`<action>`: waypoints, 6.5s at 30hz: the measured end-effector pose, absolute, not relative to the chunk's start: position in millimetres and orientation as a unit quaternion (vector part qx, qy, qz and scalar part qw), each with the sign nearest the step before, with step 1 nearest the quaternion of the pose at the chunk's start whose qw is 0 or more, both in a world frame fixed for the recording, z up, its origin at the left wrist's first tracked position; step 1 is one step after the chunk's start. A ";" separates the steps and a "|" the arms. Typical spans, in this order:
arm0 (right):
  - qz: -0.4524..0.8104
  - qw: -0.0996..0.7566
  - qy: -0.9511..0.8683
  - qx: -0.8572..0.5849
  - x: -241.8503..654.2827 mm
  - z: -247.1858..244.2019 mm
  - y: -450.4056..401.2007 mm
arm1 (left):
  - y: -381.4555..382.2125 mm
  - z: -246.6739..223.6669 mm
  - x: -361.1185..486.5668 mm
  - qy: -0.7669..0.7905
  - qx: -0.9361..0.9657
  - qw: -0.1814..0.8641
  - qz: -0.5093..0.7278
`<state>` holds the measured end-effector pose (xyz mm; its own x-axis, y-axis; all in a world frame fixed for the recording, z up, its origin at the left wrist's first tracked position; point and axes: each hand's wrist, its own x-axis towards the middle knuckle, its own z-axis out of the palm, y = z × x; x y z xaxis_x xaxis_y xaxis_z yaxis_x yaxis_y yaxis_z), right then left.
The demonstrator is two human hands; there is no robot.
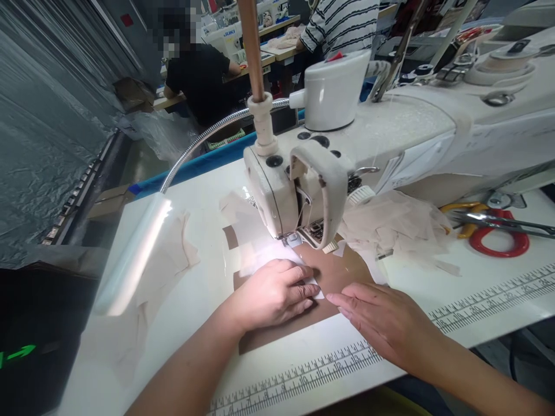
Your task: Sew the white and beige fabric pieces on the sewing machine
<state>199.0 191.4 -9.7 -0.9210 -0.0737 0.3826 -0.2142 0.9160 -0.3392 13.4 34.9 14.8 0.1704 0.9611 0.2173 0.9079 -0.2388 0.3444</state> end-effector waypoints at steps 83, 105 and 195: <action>0.203 0.236 -0.946 0.092 174.7 -17.7 162.0 | 21.2 12.8 35.3 0.792 0.593 -0.078 0.123; 0.155 0.174 -0.969 0.081 158.8 -14.3 169.3 | 21.4 32.0 23.0 0.773 0.626 -0.015 0.100; 0.146 0.216 -0.963 0.069 131.0 -9.0 176.5 | 20.0 12.7 -6.6 0.747 0.651 -0.028 0.132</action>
<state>131.0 176.5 -9.0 -0.8975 -0.0700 0.4355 -0.1961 0.9477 -0.2519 -6.6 20.0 12.7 -0.1518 0.9650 0.2137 0.9798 0.1185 0.1610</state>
